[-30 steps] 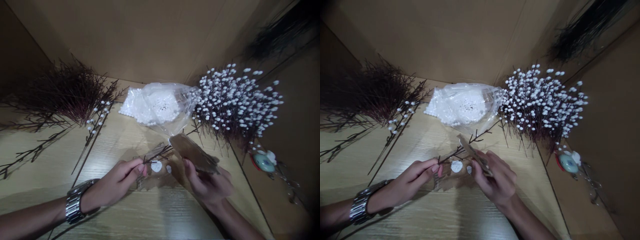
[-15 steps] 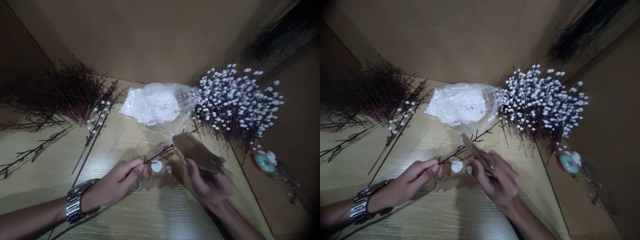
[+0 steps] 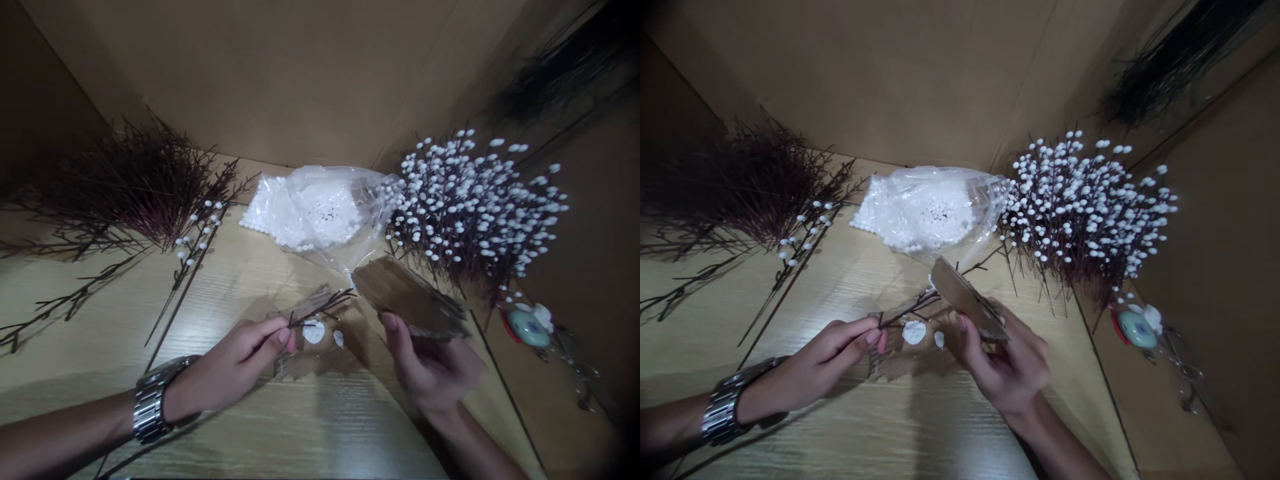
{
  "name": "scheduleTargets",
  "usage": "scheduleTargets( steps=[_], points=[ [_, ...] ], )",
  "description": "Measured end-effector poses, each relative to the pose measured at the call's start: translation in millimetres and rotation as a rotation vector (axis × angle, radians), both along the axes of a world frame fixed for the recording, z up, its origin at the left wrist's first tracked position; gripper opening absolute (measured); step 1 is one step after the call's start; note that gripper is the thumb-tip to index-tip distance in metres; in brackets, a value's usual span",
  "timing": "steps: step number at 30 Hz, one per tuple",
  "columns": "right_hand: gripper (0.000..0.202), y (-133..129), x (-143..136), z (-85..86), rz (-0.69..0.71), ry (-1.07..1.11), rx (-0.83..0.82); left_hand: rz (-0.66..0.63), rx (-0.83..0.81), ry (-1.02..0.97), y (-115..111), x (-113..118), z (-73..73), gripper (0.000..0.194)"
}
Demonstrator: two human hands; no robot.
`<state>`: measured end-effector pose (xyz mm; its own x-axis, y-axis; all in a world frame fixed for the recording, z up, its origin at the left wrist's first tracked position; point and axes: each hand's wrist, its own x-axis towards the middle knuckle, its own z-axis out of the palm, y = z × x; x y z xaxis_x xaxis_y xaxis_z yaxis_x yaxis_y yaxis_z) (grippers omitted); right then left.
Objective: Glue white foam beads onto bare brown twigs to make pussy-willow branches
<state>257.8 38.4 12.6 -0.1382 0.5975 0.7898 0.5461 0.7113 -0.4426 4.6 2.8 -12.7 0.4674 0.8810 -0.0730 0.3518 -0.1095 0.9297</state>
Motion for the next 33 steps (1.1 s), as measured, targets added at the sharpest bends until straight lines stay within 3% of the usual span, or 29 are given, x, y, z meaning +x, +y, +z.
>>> scheduleTargets(
  steps=[11, 26, 33],
  points=[
    [0.017, 0.1, -5.4, 4.2, 0.023, -0.031, -0.074, -0.001, -0.002, -0.001, -0.2, 1.3, 3.0, 0.030],
    [0.030, 0.2, -2.7, 2.0, -0.047, -0.027, 0.020, -0.006, 0.002, -0.008, 0.9, 1.9, 3.2, 0.028],
    [0.021, 0.6, -4.5, 3.3, 0.019, -0.020, -0.025, -0.010, 0.008, -0.004, 0.1, 1.0, 3.7, 0.028]
  ],
)
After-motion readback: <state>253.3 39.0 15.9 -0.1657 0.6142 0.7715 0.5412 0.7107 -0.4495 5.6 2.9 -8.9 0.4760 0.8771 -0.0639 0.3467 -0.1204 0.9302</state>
